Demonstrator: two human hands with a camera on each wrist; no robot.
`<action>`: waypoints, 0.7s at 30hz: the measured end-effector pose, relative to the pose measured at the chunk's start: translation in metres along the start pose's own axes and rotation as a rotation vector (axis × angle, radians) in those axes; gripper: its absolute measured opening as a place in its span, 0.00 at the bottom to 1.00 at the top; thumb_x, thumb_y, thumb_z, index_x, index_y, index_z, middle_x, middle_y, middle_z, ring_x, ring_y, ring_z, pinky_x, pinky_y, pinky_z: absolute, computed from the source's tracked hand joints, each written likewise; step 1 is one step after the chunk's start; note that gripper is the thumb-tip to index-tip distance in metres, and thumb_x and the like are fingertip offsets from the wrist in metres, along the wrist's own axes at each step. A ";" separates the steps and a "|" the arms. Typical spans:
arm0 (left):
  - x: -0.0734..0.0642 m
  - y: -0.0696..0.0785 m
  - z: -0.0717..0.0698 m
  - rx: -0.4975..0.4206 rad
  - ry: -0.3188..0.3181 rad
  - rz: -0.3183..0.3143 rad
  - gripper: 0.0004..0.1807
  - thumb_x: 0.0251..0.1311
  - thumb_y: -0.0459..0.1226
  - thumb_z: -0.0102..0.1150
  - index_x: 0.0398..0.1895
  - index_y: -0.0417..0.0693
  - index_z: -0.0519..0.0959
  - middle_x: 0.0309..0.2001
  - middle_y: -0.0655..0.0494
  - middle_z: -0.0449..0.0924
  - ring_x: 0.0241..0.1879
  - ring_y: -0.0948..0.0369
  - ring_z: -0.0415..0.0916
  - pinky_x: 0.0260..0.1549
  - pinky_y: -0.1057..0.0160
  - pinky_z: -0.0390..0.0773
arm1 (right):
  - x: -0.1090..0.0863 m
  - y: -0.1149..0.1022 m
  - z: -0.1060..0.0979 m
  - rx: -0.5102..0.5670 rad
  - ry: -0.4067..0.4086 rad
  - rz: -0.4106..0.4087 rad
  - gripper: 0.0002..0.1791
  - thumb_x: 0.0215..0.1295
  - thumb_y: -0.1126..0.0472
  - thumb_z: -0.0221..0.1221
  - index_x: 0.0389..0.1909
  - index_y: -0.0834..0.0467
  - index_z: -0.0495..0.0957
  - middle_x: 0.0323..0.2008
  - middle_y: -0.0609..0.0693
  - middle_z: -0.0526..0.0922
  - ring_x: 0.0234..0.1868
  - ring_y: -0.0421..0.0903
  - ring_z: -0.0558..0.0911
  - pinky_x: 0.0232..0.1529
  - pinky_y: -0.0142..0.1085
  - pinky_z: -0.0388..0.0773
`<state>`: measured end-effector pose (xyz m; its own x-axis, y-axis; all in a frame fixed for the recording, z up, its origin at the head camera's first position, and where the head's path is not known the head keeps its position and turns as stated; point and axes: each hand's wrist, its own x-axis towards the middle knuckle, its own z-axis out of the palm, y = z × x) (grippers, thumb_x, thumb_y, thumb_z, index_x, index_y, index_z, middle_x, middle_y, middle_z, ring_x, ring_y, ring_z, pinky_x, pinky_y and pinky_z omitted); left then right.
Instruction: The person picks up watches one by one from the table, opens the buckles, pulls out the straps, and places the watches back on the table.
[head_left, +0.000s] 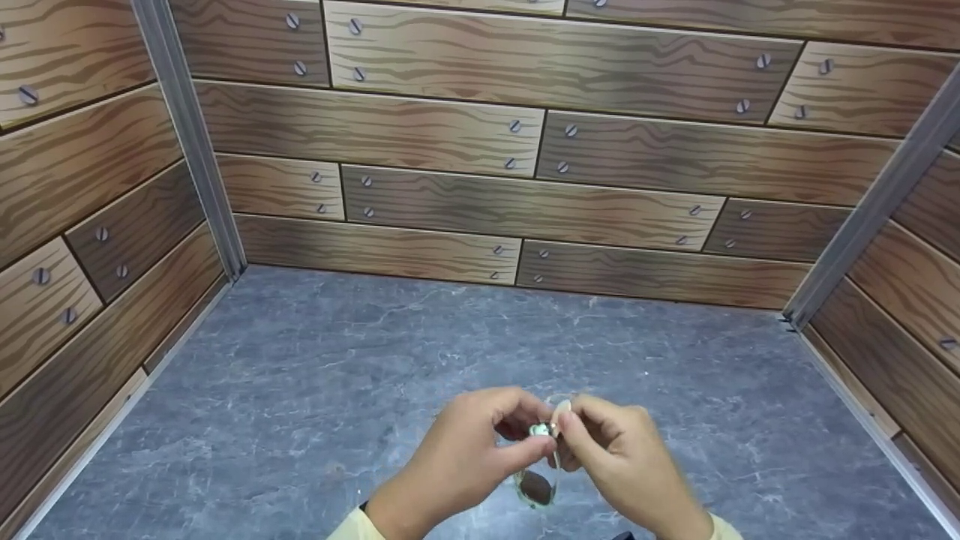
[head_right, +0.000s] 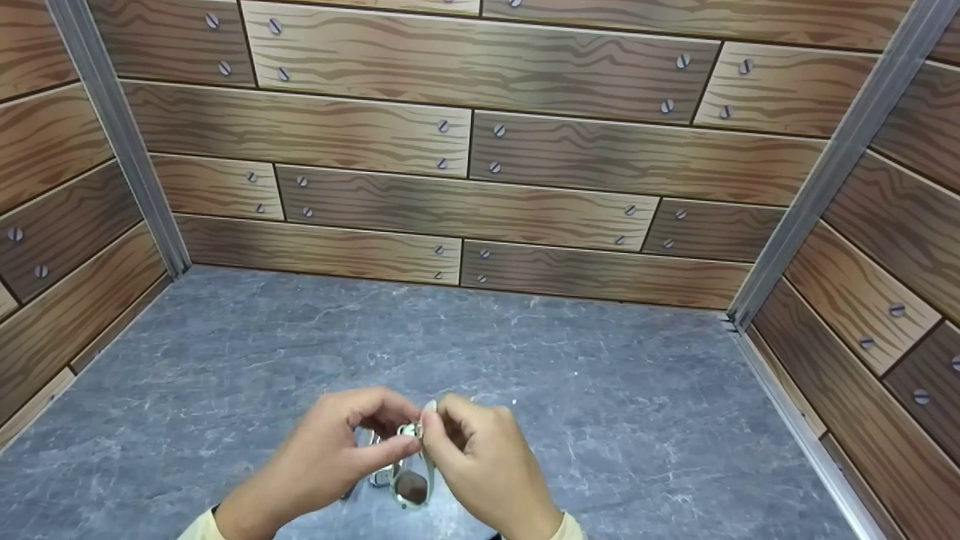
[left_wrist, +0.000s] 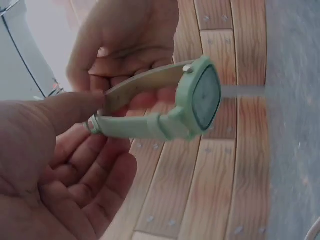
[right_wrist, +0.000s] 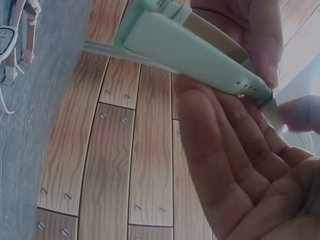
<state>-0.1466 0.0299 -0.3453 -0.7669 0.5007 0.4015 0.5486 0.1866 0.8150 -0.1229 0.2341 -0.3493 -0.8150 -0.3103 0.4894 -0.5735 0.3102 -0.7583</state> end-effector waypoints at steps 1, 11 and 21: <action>0.000 0.000 0.000 -0.036 0.000 -0.025 0.06 0.66 0.40 0.70 0.45 0.57 0.86 0.36 0.69 0.85 0.35 0.72 0.81 0.41 0.69 0.82 | 0.000 0.001 0.001 0.004 0.010 -0.016 0.14 0.80 0.67 0.53 0.32 0.54 0.80 0.24 0.49 0.84 0.23 0.44 0.83 0.27 0.39 0.84; 0.001 -0.001 -0.001 -0.161 -0.060 -0.048 0.03 0.65 0.37 0.70 0.36 0.56 0.84 0.35 0.67 0.84 0.33 0.70 0.80 0.38 0.68 0.83 | 0.000 0.007 0.000 0.004 -0.006 -0.118 0.14 0.76 0.73 0.53 0.31 0.55 0.78 0.23 0.49 0.80 0.23 0.41 0.78 0.25 0.36 0.81; 0.002 -0.007 0.001 -0.217 -0.089 0.060 0.08 0.63 0.30 0.66 0.28 0.45 0.77 0.29 0.62 0.79 0.29 0.72 0.76 0.31 0.71 0.81 | 0.001 0.006 -0.004 0.078 -0.112 -0.128 0.15 0.75 0.76 0.51 0.36 0.56 0.79 0.24 0.51 0.78 0.24 0.42 0.76 0.25 0.35 0.78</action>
<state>-0.1522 0.0301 -0.3506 -0.6975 0.5797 0.4212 0.5004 -0.0268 0.8654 -0.1275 0.2393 -0.3516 -0.7191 -0.4422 0.5361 -0.6598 0.1923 -0.7264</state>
